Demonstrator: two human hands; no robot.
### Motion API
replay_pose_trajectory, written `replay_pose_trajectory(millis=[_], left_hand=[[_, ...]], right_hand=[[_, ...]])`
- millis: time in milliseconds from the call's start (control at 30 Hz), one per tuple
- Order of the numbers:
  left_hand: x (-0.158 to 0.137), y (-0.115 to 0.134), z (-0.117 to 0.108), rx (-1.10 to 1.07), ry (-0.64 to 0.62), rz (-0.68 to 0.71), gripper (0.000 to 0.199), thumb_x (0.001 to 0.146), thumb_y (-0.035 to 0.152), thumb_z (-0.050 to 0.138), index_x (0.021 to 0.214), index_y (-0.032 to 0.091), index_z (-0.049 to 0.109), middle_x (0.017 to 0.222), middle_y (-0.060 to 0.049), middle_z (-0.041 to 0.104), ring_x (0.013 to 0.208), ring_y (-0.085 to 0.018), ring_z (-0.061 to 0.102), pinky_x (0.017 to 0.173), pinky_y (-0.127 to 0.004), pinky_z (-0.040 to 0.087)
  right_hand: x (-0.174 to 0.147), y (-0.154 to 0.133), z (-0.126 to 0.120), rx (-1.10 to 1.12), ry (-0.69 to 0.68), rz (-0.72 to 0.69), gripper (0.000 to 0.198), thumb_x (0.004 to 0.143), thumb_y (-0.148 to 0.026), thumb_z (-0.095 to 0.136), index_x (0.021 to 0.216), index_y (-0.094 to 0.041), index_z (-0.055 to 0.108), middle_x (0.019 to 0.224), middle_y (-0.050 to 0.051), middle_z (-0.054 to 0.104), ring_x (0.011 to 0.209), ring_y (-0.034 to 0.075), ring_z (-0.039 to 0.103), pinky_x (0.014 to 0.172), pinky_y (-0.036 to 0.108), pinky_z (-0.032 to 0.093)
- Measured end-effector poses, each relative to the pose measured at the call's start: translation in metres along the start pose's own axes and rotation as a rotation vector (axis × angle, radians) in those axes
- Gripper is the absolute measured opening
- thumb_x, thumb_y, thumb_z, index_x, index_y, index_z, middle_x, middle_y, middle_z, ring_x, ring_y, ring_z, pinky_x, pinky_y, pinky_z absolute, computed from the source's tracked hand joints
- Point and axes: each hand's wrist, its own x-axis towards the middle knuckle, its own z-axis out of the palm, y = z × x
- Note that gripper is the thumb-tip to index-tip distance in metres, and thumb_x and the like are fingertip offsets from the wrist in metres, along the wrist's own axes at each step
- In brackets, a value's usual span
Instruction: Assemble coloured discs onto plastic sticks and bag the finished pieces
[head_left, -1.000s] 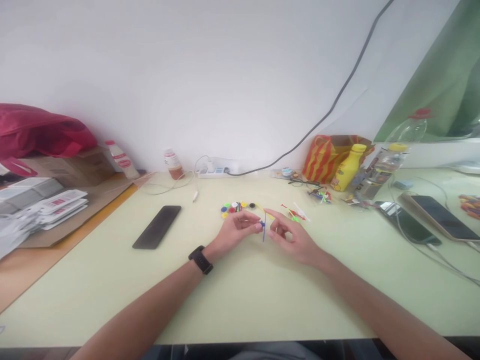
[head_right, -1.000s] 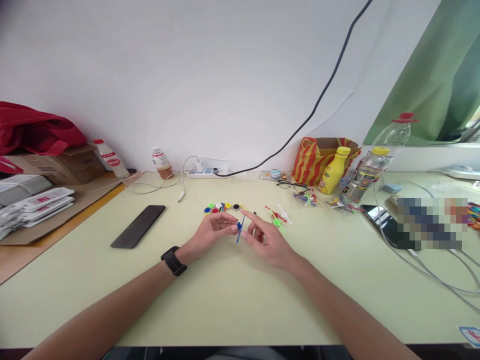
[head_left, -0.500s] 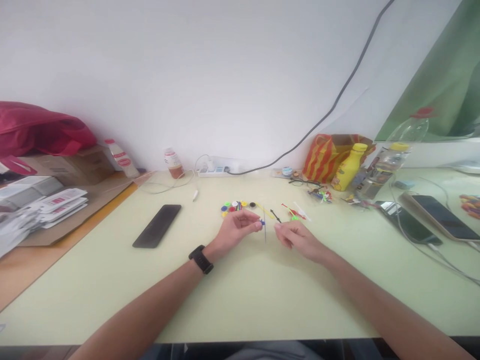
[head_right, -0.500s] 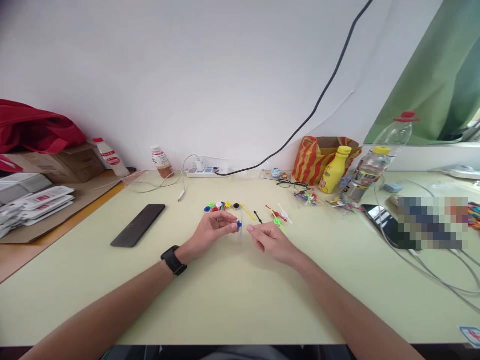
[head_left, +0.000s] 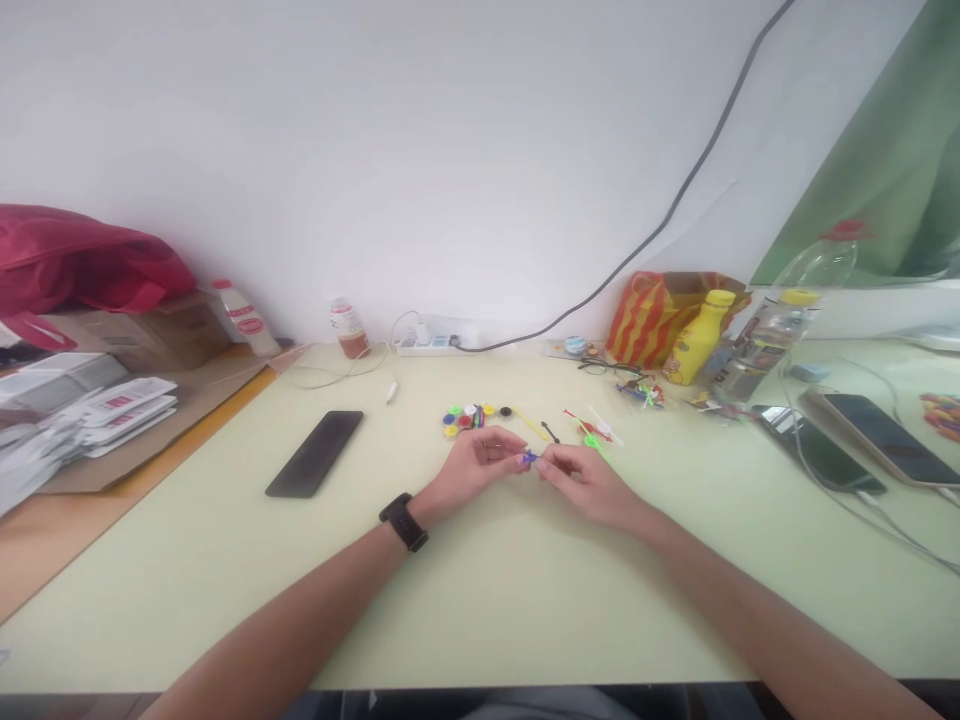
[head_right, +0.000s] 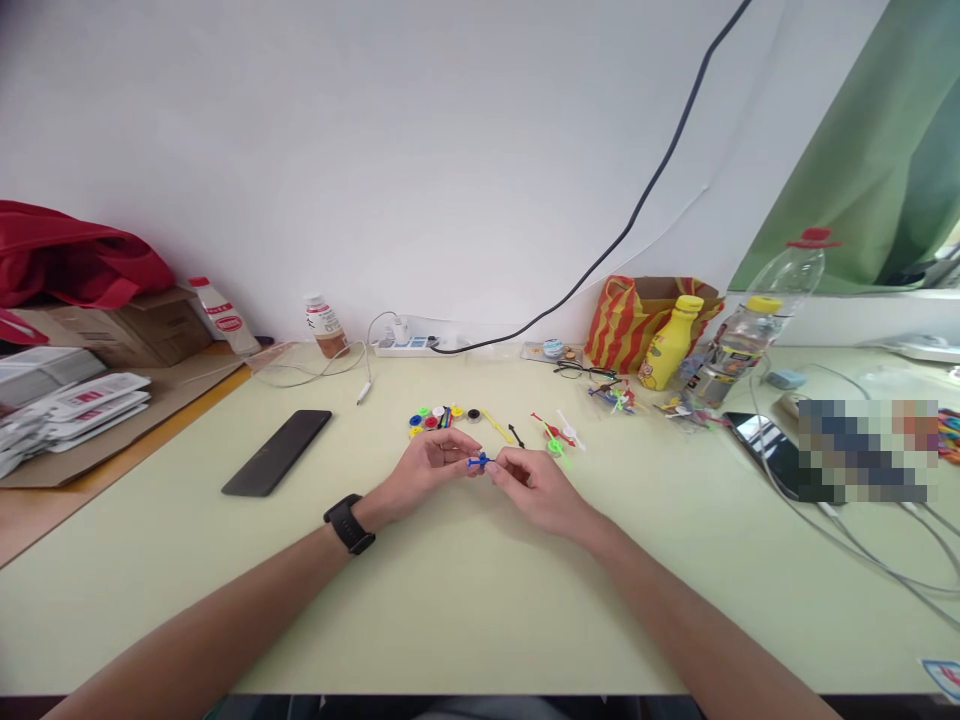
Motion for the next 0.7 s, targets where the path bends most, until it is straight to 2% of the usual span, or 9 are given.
replay_pose_trajectory(millis=[100, 167, 267, 333, 367, 433, 533, 600, 700], left_hand=[[0.0004, 0.0001, 0.0001, 0.002, 0.013, 0.003, 0.035, 0.082, 0.034, 0.087, 0.106, 0.013, 0.073, 0.099, -0.011, 0.078, 0.094, -0.023, 0.076, 0.092, -0.04, 0.06], [0.0006, 0.0011, 0.0005, 0.009, 0.036, 0.012, 0.033, 0.082, 0.035, 0.088, 0.103, 0.013, 0.074, 0.099, -0.011, 0.078, 0.092, -0.023, 0.076, 0.092, -0.039, 0.06], [0.0009, 0.0028, 0.0013, 0.018, 0.07, 0.034, 0.031, 0.08, 0.033, 0.089, 0.1, 0.014, 0.075, 0.099, -0.01, 0.078, 0.092, -0.022, 0.076, 0.091, -0.038, 0.06], [0.0011, 0.0033, 0.0017, 0.022, 0.079, 0.048, 0.031, 0.079, 0.033, 0.09, 0.099, 0.015, 0.076, 0.102, -0.01, 0.078, 0.095, -0.022, 0.075, 0.091, -0.038, 0.06], [0.0011, 0.0034, 0.0019, 0.022, 0.081, 0.054, 0.03, 0.078, 0.033, 0.09, 0.099, 0.015, 0.076, 0.103, -0.01, 0.078, 0.096, -0.023, 0.075, 0.092, -0.038, 0.06], [0.0013, 0.0034, 0.0022, 0.018, 0.094, 0.068, 0.03, 0.078, 0.033, 0.09, 0.097, 0.016, 0.077, 0.105, -0.01, 0.078, 0.098, -0.023, 0.075, 0.092, -0.039, 0.06], [0.0015, 0.0039, 0.0025, 0.016, 0.126, 0.081, 0.029, 0.077, 0.033, 0.091, 0.095, 0.015, 0.077, 0.103, -0.01, 0.078, 0.098, -0.023, 0.075, 0.093, -0.039, 0.06], [0.0015, 0.0044, 0.0026, 0.021, 0.131, 0.075, 0.028, 0.077, 0.032, 0.091, 0.095, 0.015, 0.076, 0.103, -0.009, 0.078, 0.098, -0.023, 0.075, 0.093, -0.038, 0.06], [0.0014, 0.0047, 0.0023, 0.037, 0.116, 0.06, 0.029, 0.078, 0.032, 0.09, 0.095, 0.015, 0.075, 0.102, -0.009, 0.078, 0.096, -0.022, 0.075, 0.092, -0.037, 0.06]], right_hand=[[-0.0013, -0.0022, -0.0023, 0.006, 0.1, -0.045, 0.033, 0.102, -0.051, 0.054, 0.089, -0.021, 0.058, 0.071, -0.001, 0.05, 0.066, 0.016, 0.047, 0.058, 0.028, 0.038], [-0.0019, -0.0045, -0.0036, 0.05, 0.181, -0.069, 0.027, 0.101, -0.049, 0.056, 0.11, -0.023, 0.057, 0.073, -0.002, 0.051, 0.066, 0.016, 0.048, 0.06, 0.028, 0.04], [-0.0023, -0.0064, -0.0031, 0.132, 0.251, -0.054, 0.054, 0.1, -0.048, 0.059, 0.145, -0.028, 0.037, 0.081, -0.003, 0.054, 0.066, 0.016, 0.049, 0.062, 0.028, 0.043], [-0.0025, -0.0056, -0.0021, 0.171, 0.27, -0.021, 0.061, 0.099, -0.052, 0.06, 0.149, -0.03, 0.033, 0.086, -0.002, 0.056, 0.066, 0.015, 0.049, 0.06, 0.028, 0.042], [-0.0026, -0.0047, -0.0018, 0.185, 0.262, 0.003, 0.053, 0.099, -0.055, 0.059, 0.143, -0.029, 0.043, 0.085, -0.002, 0.055, 0.065, 0.015, 0.047, 0.059, 0.028, 0.041], [-0.0025, -0.0022, -0.0026, 0.207, 0.166, 0.061, 0.04, 0.102, -0.061, 0.049, 0.103, -0.024, 0.064, 0.072, -0.002, 0.051, 0.061, 0.015, 0.044, 0.058, 0.029, 0.038], [-0.0013, 0.0002, -0.0064, 0.26, 0.002, 0.094, 0.069, 0.105, -0.064, 0.036, 0.052, -0.021, 0.042, 0.054, -0.001, 0.036, 0.055, 0.014, 0.035, 0.058, 0.032, 0.034], [0.0001, -0.0003, -0.0085, 0.294, 0.019, 0.073, 0.07, 0.105, -0.065, 0.037, 0.05, -0.021, 0.037, 0.053, -0.002, 0.034, 0.055, 0.014, 0.033, 0.058, 0.033, 0.032], [0.0024, -0.0032, -0.008, 0.351, 0.099, 0.067, 0.053, 0.099, -0.064, 0.055, 0.068, -0.021, 0.048, 0.063, -0.002, 0.046, 0.059, 0.013, 0.04, 0.057, 0.03, 0.034]])
